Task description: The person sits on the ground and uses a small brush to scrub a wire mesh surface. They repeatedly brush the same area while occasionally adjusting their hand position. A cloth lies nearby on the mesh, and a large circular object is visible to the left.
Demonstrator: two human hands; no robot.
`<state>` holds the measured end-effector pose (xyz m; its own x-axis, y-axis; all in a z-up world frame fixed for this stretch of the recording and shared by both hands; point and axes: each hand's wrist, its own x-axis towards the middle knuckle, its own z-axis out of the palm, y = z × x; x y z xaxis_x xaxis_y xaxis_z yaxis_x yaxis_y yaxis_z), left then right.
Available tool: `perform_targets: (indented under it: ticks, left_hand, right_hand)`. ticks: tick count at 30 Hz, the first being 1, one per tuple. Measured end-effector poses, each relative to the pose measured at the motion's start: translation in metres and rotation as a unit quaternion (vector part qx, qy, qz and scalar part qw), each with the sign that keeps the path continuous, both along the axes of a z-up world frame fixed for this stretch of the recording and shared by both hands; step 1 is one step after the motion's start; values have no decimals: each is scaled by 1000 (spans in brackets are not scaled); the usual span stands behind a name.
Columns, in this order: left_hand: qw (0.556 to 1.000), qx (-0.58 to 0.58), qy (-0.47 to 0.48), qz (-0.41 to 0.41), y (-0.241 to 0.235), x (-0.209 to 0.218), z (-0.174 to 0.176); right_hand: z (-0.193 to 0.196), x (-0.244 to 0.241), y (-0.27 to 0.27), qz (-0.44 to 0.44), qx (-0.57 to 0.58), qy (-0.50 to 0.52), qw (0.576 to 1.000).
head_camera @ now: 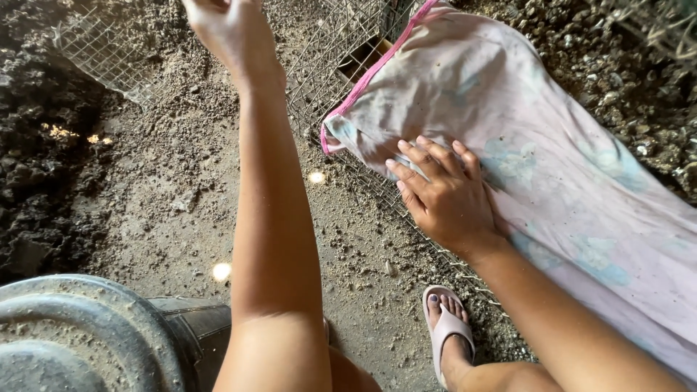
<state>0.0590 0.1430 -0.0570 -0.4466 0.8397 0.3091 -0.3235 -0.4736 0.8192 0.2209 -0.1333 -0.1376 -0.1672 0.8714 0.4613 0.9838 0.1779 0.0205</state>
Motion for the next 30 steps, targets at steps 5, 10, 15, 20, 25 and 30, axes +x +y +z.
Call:
perform_targets:
  ticks: [5, 10, 15, 20, 25, 30]
  left_hand:
    - [995, -27, 91, -12, 4, 2, -9]
    - [996, 0, 83, 23, 13, 23, -21]
    - [973, -106, 203, -42, 21, 4, -14]
    - [940, -23, 330, 81, 36, 0, -57]
    - [967, -68, -169, -180, 16, -2, -29]
    - [957, -101, 269, 27, 22, 1, -46]
  right_hand:
    - [1, 0, 0, -8, -16, 1, 1000]
    - [1, 0, 0, -5, -17, 0, 1000]
    - [1, 0, 0, -4, -14, -1, 1000]
    - [1, -1, 0, 1, -20, 34, 999]
    - [3, -1, 0, -9, -23, 17, 1000]
    - [2, -1, 0, -9, -33, 20, 999]
